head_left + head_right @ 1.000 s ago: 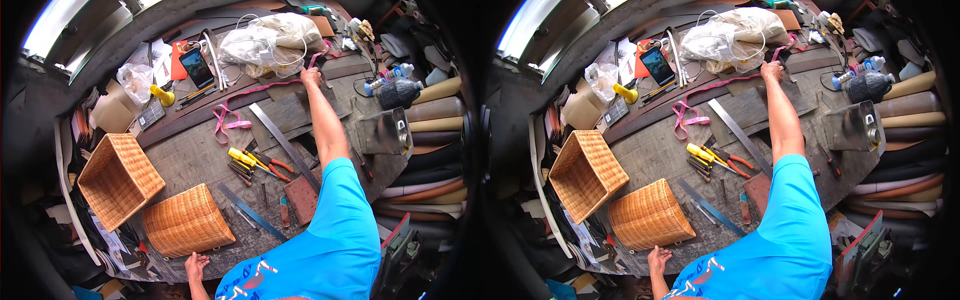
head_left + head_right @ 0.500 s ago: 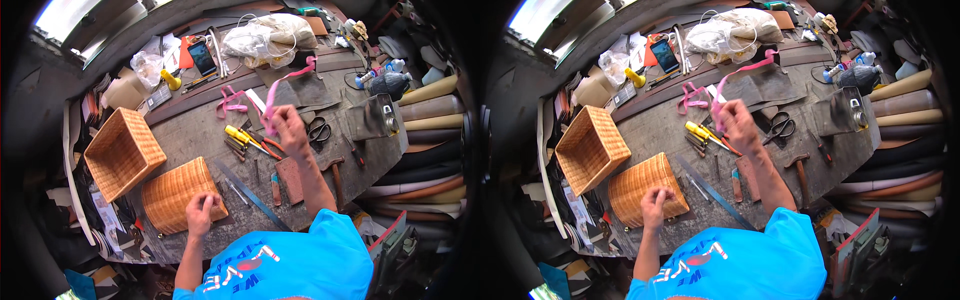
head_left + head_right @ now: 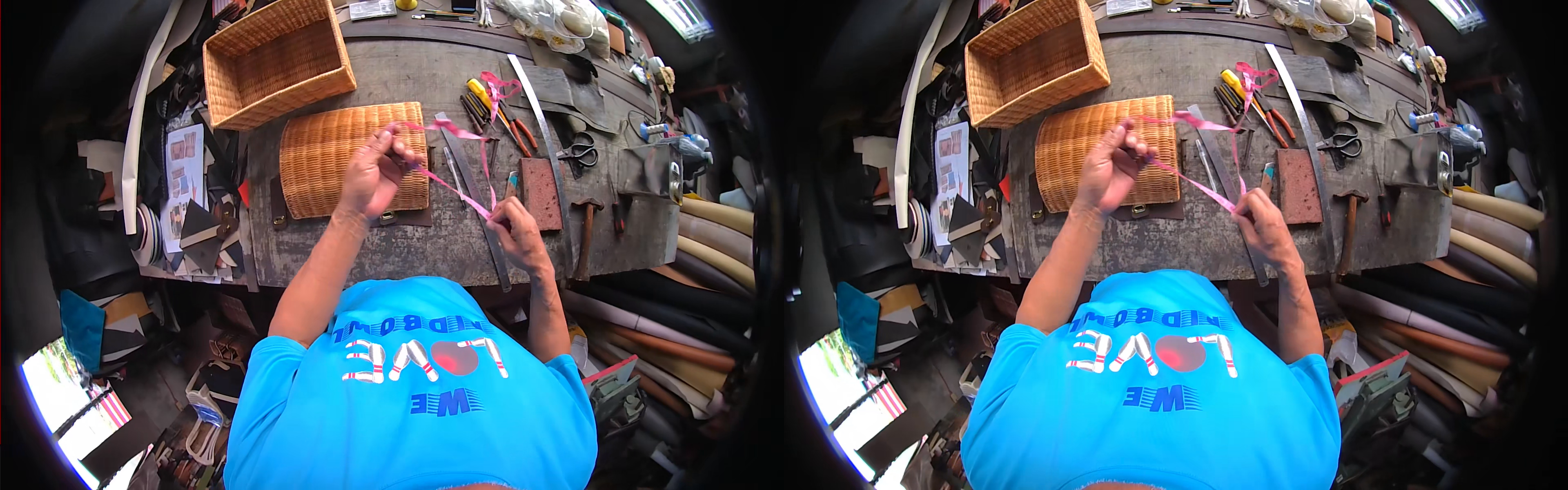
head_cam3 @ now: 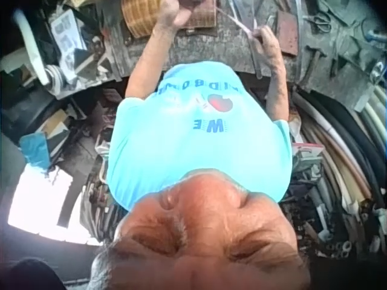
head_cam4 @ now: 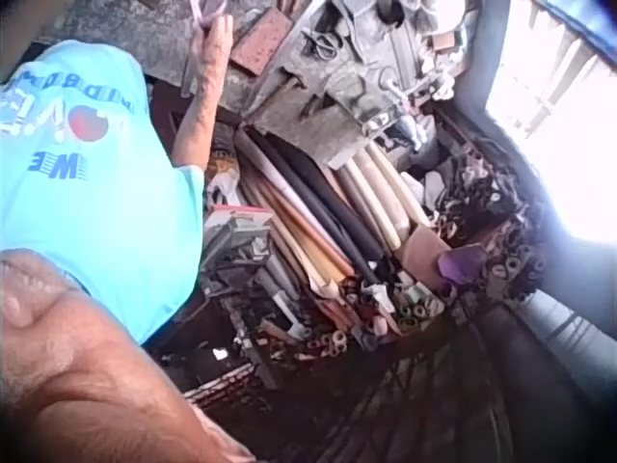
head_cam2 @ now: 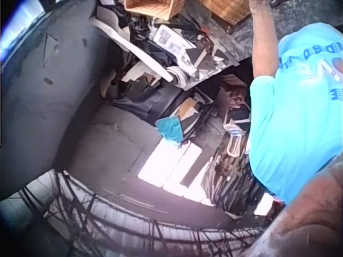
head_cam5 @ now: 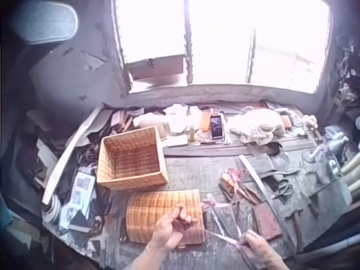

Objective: Measuring and attaching leather straps to a wicker basket using various tools.

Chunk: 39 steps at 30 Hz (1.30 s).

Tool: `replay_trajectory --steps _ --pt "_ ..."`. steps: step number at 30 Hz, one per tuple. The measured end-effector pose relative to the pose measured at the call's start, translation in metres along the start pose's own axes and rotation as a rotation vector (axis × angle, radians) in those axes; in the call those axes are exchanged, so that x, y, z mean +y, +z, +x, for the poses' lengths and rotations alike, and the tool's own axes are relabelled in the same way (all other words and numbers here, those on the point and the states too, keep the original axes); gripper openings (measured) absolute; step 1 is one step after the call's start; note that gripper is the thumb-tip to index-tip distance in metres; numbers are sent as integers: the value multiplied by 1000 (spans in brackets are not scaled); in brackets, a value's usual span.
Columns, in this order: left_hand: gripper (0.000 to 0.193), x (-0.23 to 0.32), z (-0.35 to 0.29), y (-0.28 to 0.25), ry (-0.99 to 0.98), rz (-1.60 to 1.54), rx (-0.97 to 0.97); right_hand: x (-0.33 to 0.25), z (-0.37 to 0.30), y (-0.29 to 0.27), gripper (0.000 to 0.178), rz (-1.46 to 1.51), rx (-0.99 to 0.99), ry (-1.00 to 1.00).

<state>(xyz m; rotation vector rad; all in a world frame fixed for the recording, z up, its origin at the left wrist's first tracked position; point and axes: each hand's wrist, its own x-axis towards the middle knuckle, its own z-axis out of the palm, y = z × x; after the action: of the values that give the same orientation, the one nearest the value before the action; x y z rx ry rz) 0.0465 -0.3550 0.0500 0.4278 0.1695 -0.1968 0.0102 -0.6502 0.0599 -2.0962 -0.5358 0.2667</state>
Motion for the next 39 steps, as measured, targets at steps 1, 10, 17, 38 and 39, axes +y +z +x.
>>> replay_trajectory --steps 1,10,17,38,39 --pt "21 14 -8 -7 71 -39 -40 0 0 0 15 -9 43 18" --pt "27 82 -125 -135 298 220 97 46 -9 26 18 -289 82 114" --pt "35 75 -171 -233 92 464 646 84 -3 51 7 -449 93 157" --pt "24 80 -165 -223 20 736 636 70 0 124 46 -736 99 -83" --pt "24 82 -166 -218 -23 751 602 67 1 137 46 -650 56 -91"
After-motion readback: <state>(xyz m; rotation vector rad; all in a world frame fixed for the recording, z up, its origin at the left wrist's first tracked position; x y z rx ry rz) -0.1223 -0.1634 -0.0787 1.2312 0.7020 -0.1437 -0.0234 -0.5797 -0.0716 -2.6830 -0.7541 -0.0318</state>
